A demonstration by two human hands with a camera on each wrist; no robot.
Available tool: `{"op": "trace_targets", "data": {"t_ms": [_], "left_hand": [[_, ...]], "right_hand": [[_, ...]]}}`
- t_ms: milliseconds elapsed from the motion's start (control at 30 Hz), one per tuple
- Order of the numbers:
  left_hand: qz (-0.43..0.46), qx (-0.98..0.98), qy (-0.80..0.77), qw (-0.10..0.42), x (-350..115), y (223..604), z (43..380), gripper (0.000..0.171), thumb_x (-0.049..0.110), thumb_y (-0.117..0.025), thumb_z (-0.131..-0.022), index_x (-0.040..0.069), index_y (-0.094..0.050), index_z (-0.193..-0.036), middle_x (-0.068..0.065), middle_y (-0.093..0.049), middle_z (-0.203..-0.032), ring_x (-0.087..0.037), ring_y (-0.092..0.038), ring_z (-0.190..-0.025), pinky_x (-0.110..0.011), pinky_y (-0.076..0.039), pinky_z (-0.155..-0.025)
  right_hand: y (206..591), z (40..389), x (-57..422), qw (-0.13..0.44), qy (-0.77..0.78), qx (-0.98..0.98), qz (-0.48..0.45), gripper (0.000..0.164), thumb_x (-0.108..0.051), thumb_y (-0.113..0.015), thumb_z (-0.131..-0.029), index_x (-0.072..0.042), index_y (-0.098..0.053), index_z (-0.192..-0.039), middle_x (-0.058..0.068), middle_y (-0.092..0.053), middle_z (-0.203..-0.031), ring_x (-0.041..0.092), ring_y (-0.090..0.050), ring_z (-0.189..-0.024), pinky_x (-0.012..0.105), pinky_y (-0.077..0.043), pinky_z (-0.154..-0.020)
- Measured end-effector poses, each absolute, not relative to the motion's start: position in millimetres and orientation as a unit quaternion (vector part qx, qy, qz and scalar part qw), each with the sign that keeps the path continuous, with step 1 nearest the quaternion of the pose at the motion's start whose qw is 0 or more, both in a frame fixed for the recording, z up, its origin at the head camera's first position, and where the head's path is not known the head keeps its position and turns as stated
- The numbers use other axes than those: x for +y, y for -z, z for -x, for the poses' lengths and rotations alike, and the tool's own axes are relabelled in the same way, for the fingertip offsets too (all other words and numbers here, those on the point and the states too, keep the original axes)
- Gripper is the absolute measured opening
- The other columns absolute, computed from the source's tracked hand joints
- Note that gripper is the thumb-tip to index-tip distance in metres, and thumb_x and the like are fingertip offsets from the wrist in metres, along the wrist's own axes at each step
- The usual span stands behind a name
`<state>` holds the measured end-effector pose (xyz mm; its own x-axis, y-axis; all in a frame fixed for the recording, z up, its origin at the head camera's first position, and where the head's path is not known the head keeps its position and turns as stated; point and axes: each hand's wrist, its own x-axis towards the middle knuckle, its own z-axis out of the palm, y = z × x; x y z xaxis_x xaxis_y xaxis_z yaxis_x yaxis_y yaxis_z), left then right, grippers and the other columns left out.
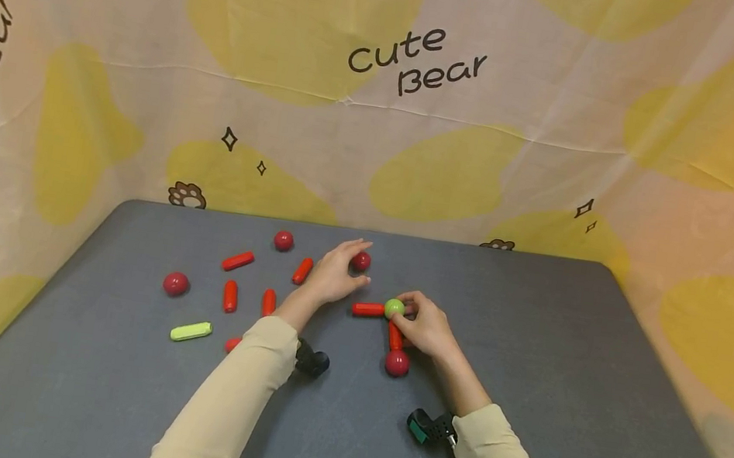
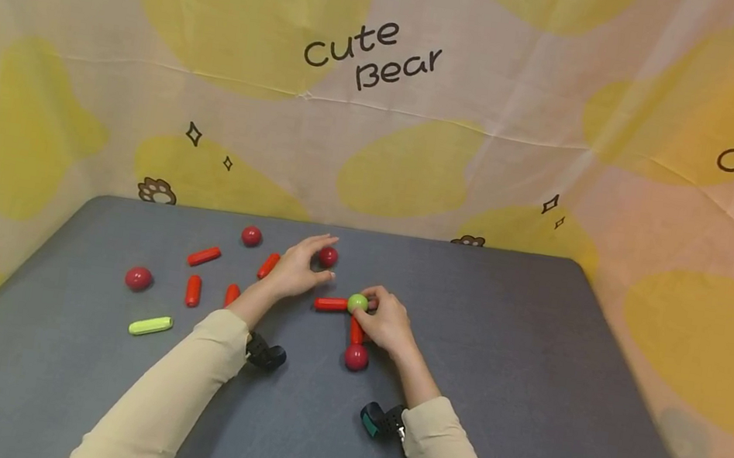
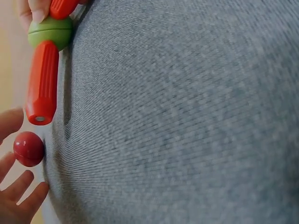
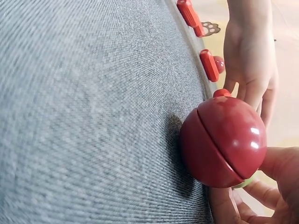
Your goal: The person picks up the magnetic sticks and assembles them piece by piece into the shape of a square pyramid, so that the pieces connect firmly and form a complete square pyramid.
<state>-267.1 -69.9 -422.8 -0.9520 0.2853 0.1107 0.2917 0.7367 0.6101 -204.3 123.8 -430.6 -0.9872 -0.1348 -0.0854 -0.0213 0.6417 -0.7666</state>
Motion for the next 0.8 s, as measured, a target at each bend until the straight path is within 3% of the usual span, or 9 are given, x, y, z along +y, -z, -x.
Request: {"op": "trace_targets", "data": {"t_ms": [200,500,800], "left_hand": [[0.146,-0.936,0.320,-0.012,-67.3,425.5,266.6,0.057,0.019,-0.069,-0.081,0.014,-0.049,-0.134,-0.008,-0.043,-0.140,-0.028,-0.040,-0.128,-0.045,-0.033,-0.103],[0.127,-0.941,0.313,0.017,-66.9,427.1,265.9,0.030,0.008,-0.066,-0.082,0.015,-0.066,-0.111,-0.009,-0.061,-0.119,-0.027,-0.056,-0.108,-0.040,-0.044,-0.090],[0.134,-0.937,0.320,0.026,-70.5,425.5,262.6,0.027,0.008,-0.067,-0.081,0.014,-0.068,-0.107,-0.009,-0.064,-0.113,-0.026,-0.057,-0.104,-0.038,-0.046,-0.087]], "right_hand": [[432.2,204.7,123.6,0.066,0.419,0.904,0.044,0.032,-0.016,-0.065,-0.084,-0.004,-0.057,-0.112,0.012,-0.063,-0.095,0.019,-0.057,-0.073,0.026,-0.046,-0.055],[432.4,204.5,123.2,0.066,0.419,0.905,0.040,0.031,-0.017,-0.065,-0.084,-0.005,-0.057,-0.112,0.011,-0.063,-0.095,0.019,-0.056,-0.076,0.027,-0.045,-0.058],[431.9,203.7,122.7,0.063,0.418,0.905,0.040,0.032,-0.017,-0.065,-0.084,-0.005,-0.057,-0.112,0.012,-0.062,-0.095,0.019,-0.056,-0.075,0.026,-0.044,-0.057]]}}
